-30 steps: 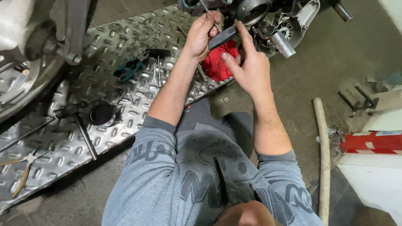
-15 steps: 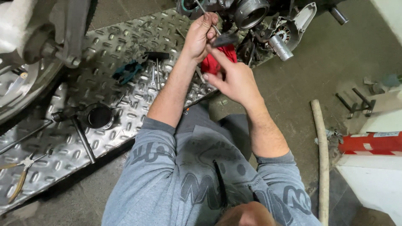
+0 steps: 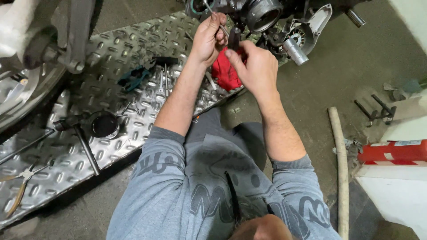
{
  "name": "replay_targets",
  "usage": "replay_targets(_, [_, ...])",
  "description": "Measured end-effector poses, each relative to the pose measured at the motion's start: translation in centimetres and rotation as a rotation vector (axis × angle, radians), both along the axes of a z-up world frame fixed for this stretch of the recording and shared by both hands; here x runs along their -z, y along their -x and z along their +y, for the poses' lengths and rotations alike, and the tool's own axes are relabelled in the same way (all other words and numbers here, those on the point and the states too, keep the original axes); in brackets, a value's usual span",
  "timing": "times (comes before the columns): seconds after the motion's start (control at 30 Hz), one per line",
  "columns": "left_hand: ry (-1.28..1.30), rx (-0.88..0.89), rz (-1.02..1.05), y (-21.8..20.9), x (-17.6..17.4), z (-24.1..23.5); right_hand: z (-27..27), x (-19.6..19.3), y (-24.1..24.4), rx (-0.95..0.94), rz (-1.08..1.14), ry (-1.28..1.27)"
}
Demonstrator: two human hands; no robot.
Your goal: The person sits on the floor of a motorcycle workshop and works on a motorcycle engine mounted on a low metal platform. They use a screwdriver-like tool to turn a fastener in the engine, steady the engine parts with the other hand, and use a red cloth at one point.
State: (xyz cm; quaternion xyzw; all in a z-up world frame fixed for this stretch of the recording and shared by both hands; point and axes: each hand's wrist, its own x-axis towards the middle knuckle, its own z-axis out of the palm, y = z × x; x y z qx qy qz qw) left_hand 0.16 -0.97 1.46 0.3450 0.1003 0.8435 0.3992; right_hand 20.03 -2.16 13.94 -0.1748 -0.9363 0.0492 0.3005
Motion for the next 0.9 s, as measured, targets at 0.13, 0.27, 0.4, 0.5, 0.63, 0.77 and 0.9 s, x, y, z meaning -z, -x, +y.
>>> replay_targets(0.13, [0.016, -0.056, 0.008, 0.4, 1.1, 0.8, 2.7, 2.3, 2.2, 0.088, -0.041, -0.073])
replay_targets(0.27, [0.069, -0.087, 0.008, 0.1, 1.8, -0.1, 4.7, 6.6, 3.3, -0.312, 0.204, 1.187])
replay_targets(0.4, [0.089, -0.105, 0.024, 0.3, 1.1, -0.1, 3.4, 5.0, 1.3, -0.28, 0.272, 0.92])
replay_targets(0.5, [0.032, -0.068, 0.031, 1.0, 0.7, 0.3, 1.0, 1.6, -0.4, -0.13, 0.168, 0.077])
replay_targets(0.63, [0.074, -0.085, -0.025, 0.4, 0.9, 0.9, -2.6, -3.1, -0.7, -0.096, 0.297, -0.421])
replay_targets(0.77, [0.021, -0.094, -0.001, 0.7, 1.4, 1.5, 0.5, -2.0, 1.1, -0.237, 0.032, -0.593])
replay_targets(0.9, [0.073, -0.171, -0.141, 1.2, 3.1, 2.0, 3.7, -0.1, 3.9, -0.255, -0.298, -0.626])
